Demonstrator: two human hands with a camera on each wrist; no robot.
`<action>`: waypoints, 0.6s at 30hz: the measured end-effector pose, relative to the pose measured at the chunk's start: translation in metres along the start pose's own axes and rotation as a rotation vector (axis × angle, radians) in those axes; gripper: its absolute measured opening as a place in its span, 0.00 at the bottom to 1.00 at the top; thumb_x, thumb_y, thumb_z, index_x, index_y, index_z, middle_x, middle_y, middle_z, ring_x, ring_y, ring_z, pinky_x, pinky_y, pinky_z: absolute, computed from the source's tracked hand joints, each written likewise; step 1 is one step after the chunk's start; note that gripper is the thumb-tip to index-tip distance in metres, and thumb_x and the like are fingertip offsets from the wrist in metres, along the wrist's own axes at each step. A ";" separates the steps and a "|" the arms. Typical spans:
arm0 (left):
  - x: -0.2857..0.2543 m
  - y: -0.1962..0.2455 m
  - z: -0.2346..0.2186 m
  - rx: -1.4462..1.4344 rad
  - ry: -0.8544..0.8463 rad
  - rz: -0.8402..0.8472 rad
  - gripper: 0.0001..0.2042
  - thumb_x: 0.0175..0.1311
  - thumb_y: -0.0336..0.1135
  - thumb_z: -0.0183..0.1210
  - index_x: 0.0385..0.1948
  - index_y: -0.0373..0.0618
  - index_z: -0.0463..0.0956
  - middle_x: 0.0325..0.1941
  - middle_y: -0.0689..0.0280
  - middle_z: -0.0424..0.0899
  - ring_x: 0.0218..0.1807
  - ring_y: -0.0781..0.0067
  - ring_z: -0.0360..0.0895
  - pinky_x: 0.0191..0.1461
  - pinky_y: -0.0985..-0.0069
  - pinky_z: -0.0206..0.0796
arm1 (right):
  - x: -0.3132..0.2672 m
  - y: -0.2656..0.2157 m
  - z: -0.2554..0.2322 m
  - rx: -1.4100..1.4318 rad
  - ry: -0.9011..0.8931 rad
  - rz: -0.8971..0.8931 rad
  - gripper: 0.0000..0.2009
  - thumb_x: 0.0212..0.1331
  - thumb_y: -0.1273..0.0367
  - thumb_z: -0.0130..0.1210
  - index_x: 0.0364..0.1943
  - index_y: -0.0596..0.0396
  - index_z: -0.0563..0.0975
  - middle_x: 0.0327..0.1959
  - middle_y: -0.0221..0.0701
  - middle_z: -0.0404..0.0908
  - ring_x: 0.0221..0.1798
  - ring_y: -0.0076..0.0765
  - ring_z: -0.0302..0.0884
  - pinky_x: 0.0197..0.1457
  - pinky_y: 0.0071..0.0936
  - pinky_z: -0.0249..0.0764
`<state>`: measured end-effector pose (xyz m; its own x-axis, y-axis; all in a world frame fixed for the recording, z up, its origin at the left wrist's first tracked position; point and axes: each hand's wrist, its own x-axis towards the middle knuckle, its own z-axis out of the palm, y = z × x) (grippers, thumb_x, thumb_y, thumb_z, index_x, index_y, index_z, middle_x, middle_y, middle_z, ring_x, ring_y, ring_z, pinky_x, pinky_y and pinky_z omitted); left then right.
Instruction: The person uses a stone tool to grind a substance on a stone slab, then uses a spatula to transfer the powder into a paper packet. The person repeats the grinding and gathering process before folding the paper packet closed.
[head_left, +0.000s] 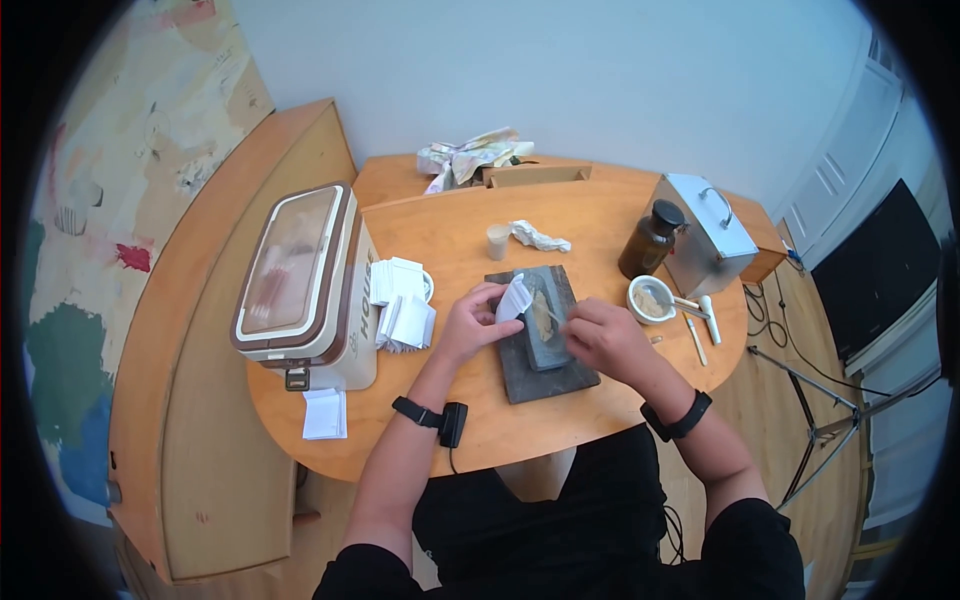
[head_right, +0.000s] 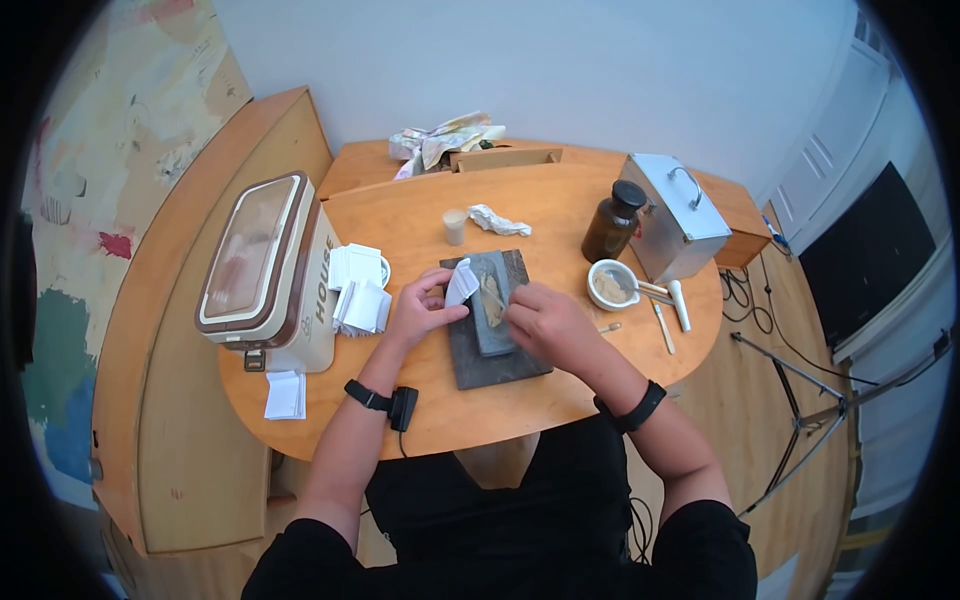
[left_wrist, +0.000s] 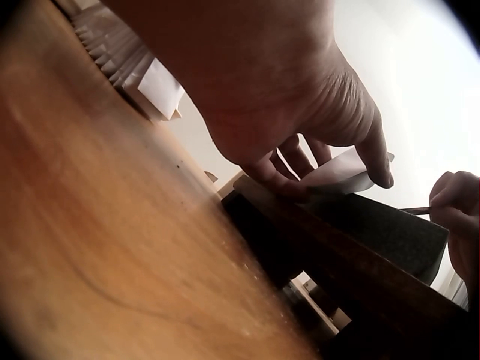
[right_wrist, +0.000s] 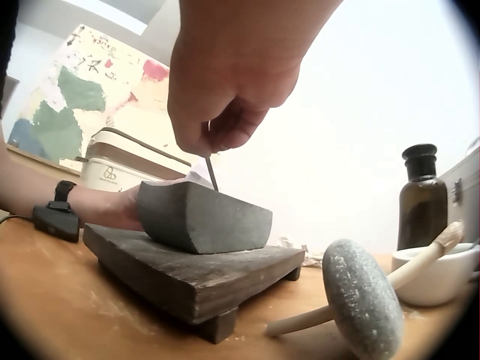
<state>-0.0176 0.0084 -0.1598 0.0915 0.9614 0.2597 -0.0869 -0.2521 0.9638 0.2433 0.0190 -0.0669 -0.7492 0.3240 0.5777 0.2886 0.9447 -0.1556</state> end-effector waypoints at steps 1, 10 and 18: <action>0.000 -0.001 0.001 -0.008 -0.007 -0.001 0.28 0.52 0.29 0.78 0.58 0.37 0.80 0.61 0.67 0.77 0.59 0.76 0.78 0.52 0.78 0.77 | 0.002 -0.001 0.000 -0.013 0.052 0.010 0.07 0.48 0.77 0.66 0.30 0.57 0.78 0.31 0.33 0.76 0.36 0.43 0.79 0.38 0.38 0.78; 0.000 -0.002 0.000 0.009 -0.001 0.012 0.28 0.53 0.29 0.78 0.58 0.37 0.80 0.59 0.67 0.77 0.59 0.76 0.78 0.52 0.78 0.78 | -0.002 0.004 0.001 0.006 -0.011 -0.018 0.07 0.48 0.77 0.65 0.31 0.56 0.78 0.32 0.33 0.75 0.37 0.43 0.78 0.39 0.37 0.78; 0.001 -0.001 0.000 -0.006 -0.017 0.010 0.29 0.53 0.29 0.78 0.58 0.37 0.80 0.59 0.67 0.77 0.59 0.76 0.78 0.52 0.79 0.77 | 0.006 0.008 -0.002 -0.080 -0.009 0.017 0.07 0.47 0.78 0.64 0.27 0.57 0.75 0.31 0.34 0.74 0.37 0.44 0.78 0.38 0.38 0.78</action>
<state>-0.0171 0.0098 -0.1607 0.1076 0.9567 0.2705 -0.0940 -0.2611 0.9607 0.2427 0.0286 -0.0631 -0.7489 0.3406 0.5684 0.3479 0.9322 -0.1001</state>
